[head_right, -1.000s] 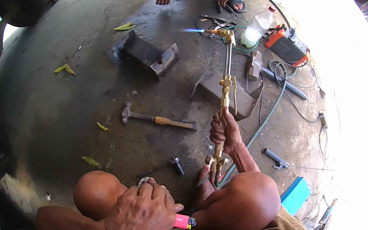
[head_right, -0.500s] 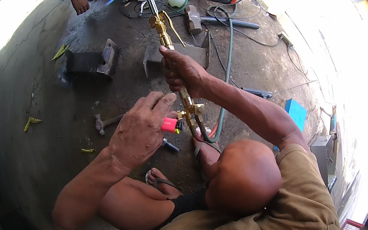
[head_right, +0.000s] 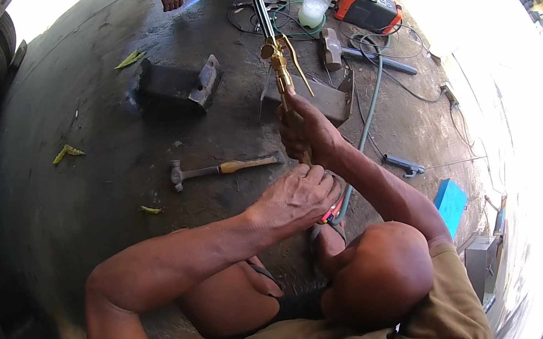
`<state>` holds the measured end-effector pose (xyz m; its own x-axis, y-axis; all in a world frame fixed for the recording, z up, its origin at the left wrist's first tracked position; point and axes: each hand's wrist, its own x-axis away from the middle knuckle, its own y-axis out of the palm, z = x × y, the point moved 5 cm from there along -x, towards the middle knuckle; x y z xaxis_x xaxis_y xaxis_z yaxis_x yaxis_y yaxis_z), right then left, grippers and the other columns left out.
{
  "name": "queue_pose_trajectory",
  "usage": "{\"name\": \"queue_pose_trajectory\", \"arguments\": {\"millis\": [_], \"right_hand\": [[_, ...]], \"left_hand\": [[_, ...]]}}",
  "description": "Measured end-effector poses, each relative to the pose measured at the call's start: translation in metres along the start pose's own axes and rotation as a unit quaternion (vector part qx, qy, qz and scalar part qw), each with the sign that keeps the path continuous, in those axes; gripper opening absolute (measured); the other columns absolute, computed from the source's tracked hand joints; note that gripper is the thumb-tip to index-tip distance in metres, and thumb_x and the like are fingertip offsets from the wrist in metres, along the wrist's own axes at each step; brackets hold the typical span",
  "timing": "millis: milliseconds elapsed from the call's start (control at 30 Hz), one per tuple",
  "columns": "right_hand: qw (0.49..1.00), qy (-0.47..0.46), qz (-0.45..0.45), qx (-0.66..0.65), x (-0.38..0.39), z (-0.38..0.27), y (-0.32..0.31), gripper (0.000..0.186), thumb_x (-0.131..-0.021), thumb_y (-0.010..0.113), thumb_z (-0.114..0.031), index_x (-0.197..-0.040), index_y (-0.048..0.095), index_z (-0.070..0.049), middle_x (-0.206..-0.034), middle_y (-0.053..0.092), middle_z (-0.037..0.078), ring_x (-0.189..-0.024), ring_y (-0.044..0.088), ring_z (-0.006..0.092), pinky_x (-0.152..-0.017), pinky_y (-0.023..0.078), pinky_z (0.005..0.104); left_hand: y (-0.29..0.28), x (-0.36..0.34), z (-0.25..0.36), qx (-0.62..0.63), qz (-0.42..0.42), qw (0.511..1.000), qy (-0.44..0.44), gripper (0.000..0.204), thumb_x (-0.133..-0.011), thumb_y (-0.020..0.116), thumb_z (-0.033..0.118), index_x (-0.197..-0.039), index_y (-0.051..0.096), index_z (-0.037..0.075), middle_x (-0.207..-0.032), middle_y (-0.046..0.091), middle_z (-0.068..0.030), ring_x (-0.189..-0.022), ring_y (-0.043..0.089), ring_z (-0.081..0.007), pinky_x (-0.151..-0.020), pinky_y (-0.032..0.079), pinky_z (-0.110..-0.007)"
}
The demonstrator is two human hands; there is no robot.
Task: The person uses a handheld torch to heat a metal block placed on the ground. They ignite the torch, direct the flame onto the metal, and adjust the flame intensity while another person assists nearby.
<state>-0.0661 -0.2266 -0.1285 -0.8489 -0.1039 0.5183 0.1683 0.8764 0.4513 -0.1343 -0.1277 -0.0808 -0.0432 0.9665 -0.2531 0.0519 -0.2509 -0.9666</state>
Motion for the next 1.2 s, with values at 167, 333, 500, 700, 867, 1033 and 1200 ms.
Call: {"name": "queue_pose_trajectory", "arguments": {"millis": [167,333,500,700,867,1033,1200], "right_hand": [[1.0,0.007,0.001,-0.014,-0.004,0.006,-0.001,0.056,-0.098,0.042,-0.071,-0.094,0.051,-0.016,-0.064,0.038,-0.003,-0.047,0.032,0.0107,-0.046,0.029,0.0282],[1.0,0.004,0.019,-0.018,-0.005,0.006,0.004,0.058,-0.097,0.041,-0.072,-0.097,0.052,-0.015,-0.06,0.038,-0.004,-0.042,0.034,0.01,-0.041,0.028,0.028],[0.999,0.009,0.041,0.002,-0.001,-0.002,0.017,0.06,-0.096,0.04,-0.074,-0.092,0.051,-0.016,-0.064,0.04,-0.004,-0.046,0.034,0.01,-0.046,0.029,0.0274],[0.997,0.018,0.071,-0.002,-0.001,-0.003,0.015,0.059,-0.095,0.044,-0.074,-0.089,0.053,-0.016,-0.061,0.04,-0.005,-0.045,0.034,0.0089,-0.044,0.028,0.0252],[0.995,0.025,0.094,0.026,0.0,-0.02,0.003,0.057,-0.093,0.051,-0.072,-0.088,0.054,-0.016,-0.059,0.041,-0.005,-0.044,0.037,0.0082,-0.042,0.028,0.0249],[0.987,0.057,0.137,0.057,-0.004,-0.048,0.007,0.051,-0.097,0.052,-0.064,-0.087,0.055,-0.014,-0.055,0.042,-0.005,-0.039,0.036,0.008,-0.038,0.032,0.0246],[0.984,0.073,0.131,0.092,-0.008,-0.054,0.003,0.052,-0.09,0.06,-0.068,-0.085,0.053,-0.017,-0.06,0.044,-0.007,-0.043,0.039,0.0069,-0.042,0.036,0.0235]], "left_hand": [[0.002,-0.006,0.001,-0.017,-0.086,0.996,-0.015,0.02,-0.091,0.06,0.023,-0.101,0.066,0.006,-0.081,0.062,-0.0024,-0.082,0.06,-0.0165,-0.071,0.042,-0.03],[0.001,0.006,0.003,-0.037,-0.045,0.998,0.017,0.025,-0.089,0.062,0.026,-0.098,0.064,0.004,-0.077,0.065,-0.0032,-0.075,0.061,-0.0158,-0.066,0.041,-0.031],[-0.002,-0.005,0.0,-0.05,-0.089,0.995,-0.019,0.03,-0.089,0.063,0.027,-0.102,0.062,0.0,-0.075,0.065,-0.0022,-0.069,0.061,-0.0147,-0.065,0.04,-0.03],[-0.01,-0.003,-0.004,-0.029,-0.07,0.997,-0.033,0.023,-0.09,0.063,0.024,-0.098,0.069,0.003,-0.079,0.067,-0.0021,-0.069,0.063,-0.015,-0.065,0.04,-0.036],[-0.019,-0.026,-0.006,-0.003,-0.084,0.996,-0.012,0.017,-0.09,0.062,0.021,-0.087,0.073,0.009,-0.083,0.069,-0.0041,-0.072,0.065,-0.0158,-0.065,0.04,-0.039],[-0.027,-0.021,-0.016,0.013,0.064,0.997,-0.037,0.024,-0.088,0.063,0.017,-0.106,0.071,0.002,-0.076,0.067,-0.0058,-0.068,0.065,-0.0144,-0.064,0.042,-0.035],[-0.056,-0.007,-0.038,0.098,0.226,0.966,-0.075,0.039,-0.085,0.069,0.02,-0.113,0.062,-0.006,-0.066,0.063,-0.0089,-0.061,0.063,-0.0197,-0.065,0.045,-0.033]]}}
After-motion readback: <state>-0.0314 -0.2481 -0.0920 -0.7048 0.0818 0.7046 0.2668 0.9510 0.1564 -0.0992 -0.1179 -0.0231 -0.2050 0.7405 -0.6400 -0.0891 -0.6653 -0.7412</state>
